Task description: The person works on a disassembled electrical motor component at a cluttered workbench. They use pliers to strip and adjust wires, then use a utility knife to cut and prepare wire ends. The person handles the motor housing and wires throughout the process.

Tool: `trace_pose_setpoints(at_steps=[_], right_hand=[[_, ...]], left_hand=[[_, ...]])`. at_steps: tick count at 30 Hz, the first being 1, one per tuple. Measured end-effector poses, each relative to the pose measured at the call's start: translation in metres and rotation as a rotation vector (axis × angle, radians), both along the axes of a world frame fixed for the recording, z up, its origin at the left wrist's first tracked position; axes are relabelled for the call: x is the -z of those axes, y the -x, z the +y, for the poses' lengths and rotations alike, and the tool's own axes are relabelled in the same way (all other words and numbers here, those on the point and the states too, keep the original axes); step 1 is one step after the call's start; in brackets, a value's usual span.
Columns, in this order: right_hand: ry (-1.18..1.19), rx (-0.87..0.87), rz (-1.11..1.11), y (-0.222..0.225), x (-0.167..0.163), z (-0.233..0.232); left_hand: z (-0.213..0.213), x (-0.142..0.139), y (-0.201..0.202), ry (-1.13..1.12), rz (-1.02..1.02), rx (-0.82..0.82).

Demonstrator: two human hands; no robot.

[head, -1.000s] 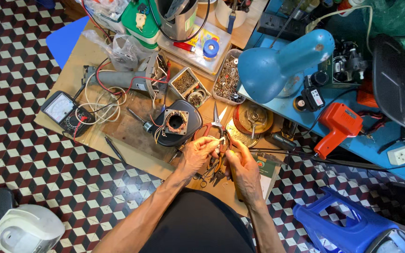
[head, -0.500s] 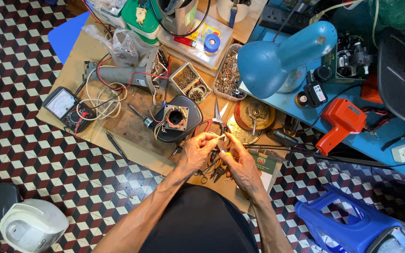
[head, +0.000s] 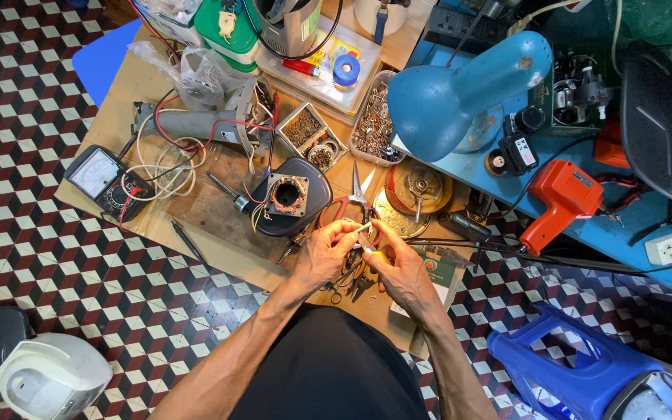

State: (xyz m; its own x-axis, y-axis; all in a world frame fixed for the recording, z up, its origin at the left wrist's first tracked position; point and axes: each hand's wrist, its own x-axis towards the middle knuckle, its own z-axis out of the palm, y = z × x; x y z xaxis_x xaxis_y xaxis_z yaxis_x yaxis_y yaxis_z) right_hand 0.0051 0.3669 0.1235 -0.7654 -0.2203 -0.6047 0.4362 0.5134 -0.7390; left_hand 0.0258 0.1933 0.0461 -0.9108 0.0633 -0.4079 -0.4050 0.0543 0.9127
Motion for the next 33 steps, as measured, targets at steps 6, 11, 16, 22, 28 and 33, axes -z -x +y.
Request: trace_pose_setpoints(at_steps=[6,11,16,22,28,33], right_hand=[[-0.010,-0.015,0.018,0.000,0.002,0.000],[-0.027,-0.024,0.019,0.001,0.003,0.000],[-0.030,-0.023,0.020,0.001,0.002,0.000],[-0.045,-0.025,0.023,0.002,0.002,-0.001],[-0.047,-0.029,0.017,0.002,0.004,-0.001],[-0.022,-0.020,0.023,0.002,0.005,-0.001]], left_hand=[[-0.001,0.000,0.000,0.012,0.008,0.000],[-0.002,0.004,0.000,-0.002,0.049,0.002],[-0.002,0.008,-0.001,-0.021,0.074,0.001],[-0.002,0.006,0.000,-0.061,0.083,-0.004],[-0.003,-0.003,0.001,-0.010,0.027,0.012],[-0.003,-0.003,0.001,0.027,0.004,0.022]])
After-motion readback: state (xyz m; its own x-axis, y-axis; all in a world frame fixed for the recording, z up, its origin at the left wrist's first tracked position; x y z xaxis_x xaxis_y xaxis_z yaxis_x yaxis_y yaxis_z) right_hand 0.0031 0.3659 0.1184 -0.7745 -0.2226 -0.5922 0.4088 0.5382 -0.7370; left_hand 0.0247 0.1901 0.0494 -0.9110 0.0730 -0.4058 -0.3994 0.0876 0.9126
